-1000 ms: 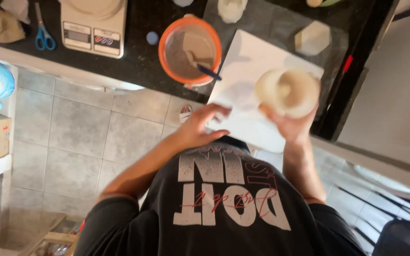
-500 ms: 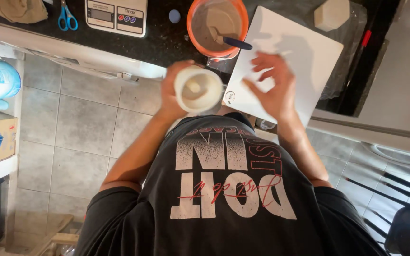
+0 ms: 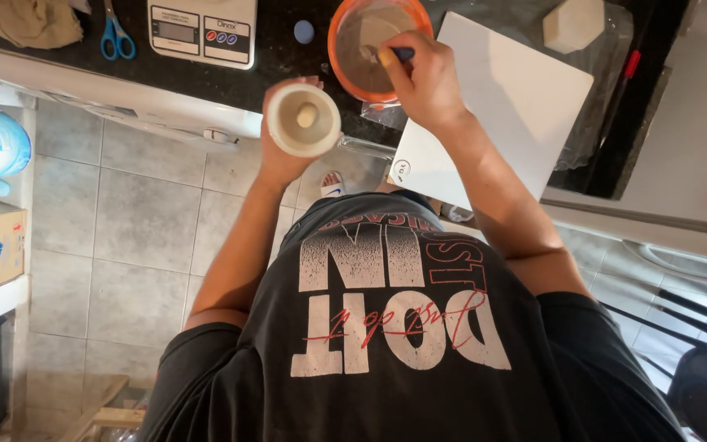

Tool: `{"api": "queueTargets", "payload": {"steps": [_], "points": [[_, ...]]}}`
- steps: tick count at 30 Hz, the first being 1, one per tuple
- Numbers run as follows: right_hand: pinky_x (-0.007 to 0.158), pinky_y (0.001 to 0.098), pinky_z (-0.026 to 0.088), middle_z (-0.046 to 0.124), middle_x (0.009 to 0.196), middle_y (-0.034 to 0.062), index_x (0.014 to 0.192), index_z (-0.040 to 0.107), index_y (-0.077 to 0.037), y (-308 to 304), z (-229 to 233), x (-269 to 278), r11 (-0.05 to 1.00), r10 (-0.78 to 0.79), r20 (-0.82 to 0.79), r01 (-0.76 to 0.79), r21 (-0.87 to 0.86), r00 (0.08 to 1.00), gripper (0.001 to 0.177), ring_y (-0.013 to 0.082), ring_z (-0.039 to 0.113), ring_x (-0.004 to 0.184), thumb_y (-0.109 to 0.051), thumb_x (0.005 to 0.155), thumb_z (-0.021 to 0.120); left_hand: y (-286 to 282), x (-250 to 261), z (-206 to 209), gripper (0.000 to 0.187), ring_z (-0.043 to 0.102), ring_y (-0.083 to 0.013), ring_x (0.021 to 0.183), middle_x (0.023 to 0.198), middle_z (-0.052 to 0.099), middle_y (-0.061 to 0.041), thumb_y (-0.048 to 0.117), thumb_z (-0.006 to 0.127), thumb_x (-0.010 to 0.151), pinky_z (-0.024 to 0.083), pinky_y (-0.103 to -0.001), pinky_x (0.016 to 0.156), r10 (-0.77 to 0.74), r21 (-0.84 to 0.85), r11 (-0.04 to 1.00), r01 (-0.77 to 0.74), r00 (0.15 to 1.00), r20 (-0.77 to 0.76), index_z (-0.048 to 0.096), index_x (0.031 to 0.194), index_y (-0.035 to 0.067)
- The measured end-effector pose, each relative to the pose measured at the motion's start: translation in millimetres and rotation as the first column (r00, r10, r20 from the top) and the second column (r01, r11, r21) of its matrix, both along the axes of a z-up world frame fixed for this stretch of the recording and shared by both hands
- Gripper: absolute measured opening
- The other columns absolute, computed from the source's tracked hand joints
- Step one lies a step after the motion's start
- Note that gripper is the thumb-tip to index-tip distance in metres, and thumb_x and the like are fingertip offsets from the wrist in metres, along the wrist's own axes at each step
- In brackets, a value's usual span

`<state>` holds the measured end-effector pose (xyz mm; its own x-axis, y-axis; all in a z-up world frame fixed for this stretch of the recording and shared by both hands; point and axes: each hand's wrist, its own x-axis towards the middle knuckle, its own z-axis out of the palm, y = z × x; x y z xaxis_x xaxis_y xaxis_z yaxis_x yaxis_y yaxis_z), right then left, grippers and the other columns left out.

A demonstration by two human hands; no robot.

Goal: Filling a small silicone mold with a grey cement mixture using a spatula

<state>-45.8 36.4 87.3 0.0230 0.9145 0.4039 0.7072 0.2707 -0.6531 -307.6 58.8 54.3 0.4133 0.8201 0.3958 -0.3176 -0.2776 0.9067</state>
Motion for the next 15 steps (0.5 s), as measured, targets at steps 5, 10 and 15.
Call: {"api": "queueTargets", "payload": {"steps": [5,10,15], "points": [[0.074,0.0391,0.051,0.069,0.101,0.0185,0.111,0.069,0.004,-8.6,35.0,18.9,0.998,0.029,0.054,-0.032,0.059,0.998,0.010,0.0320,0.066,0.087,-0.001,0.106,0.063,-8.8,2.5,4.8,0.081,0.043,-0.0381,0.150,0.156,0.043,-0.021,0.033,0.093,0.080,0.036,-0.054,0.128,-0.052,0.099,0.993,0.065,0.991,-0.127,0.047,0.142,0.012],[0.082,0.0414,0.052,0.073,0.105,0.0154,0.114,0.072,-0.001,17.5,-8.3,25.2,0.996,0.070,0.103,-0.075,0.041,0.992,0.016,0.0336,0.070,0.093,0.001,0.098,0.070,-12.6,19.2,-2.0,0.056,0.024,-0.0443,0.159,0.165,0.022,-0.031,0.016,0.086,0.092,0.034,-0.052,0.129,-0.113,0.202,0.966,0.164,0.964,-0.241,0.050,0.135,0.008],[0.074,0.0399,0.052,0.066,0.099,0.0151,0.115,0.068,0.002,1.8,10.0,2.3,0.945,0.324,0.070,-0.320,-0.060,0.943,0.010,0.0314,0.065,0.085,-0.005,0.108,0.066,-13.0,16.1,-4.2,0.063,0.025,-0.0385,0.160,0.168,0.023,-0.023,0.015,0.088,0.092,0.044,-0.049,0.125,-0.112,0.174,0.970,0.169,0.948,-0.299,0.046,0.137,0.005]]}}
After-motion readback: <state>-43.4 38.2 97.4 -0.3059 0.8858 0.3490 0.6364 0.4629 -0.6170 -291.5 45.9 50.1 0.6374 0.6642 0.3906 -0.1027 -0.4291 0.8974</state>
